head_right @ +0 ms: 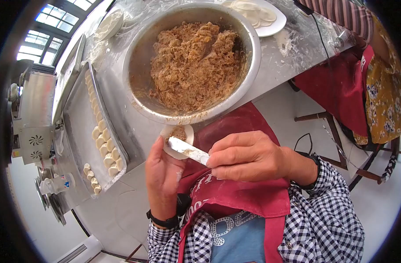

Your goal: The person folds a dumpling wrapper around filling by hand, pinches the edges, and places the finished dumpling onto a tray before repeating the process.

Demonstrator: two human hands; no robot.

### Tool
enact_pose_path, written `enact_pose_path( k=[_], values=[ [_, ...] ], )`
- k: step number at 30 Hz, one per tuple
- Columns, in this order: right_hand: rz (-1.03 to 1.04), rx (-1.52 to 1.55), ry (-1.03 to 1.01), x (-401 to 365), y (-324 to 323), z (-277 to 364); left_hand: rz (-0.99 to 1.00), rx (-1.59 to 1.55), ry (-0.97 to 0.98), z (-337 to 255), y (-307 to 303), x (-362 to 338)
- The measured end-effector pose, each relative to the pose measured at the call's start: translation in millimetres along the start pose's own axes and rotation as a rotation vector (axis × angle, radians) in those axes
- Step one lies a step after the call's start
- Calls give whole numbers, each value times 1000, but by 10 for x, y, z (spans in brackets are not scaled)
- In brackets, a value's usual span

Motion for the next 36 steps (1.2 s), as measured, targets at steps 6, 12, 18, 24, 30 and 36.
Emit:
enact_pose_path(
  k=[6, 12, 18, 24, 30, 36],
  values=[
    [13, 8, 22, -50, -13, 2, -31, 22, 14, -43, -56, 13],
    [-145, 13, 140, -64, -143, -82, 1, 44, 21, -48, -54, -17],
    [-102, -11, 103, -100, -7, -41, 18, 41, 29, -47, -114, -32],
    [-172, 14, 143, -37, -77, -76, -16, 50, 6, -27, -87, -37],
    [-64, 18, 68, -44, 12, -60, -30, 66, 27, -35, -127, -30],
    [-73, 24, 42, 51, 14, -32, -80, 58, 12, -34, -108, -36]
  ],
)
Point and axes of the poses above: each hand's wrist, its own x-axis towards the middle knuckle, its own y-axis out of the palm, z = x × y, the point moved 7 cm from there along x, towards the middle knuckle, and after that the axes turned 1 degree about x, right-handed, at the moved point
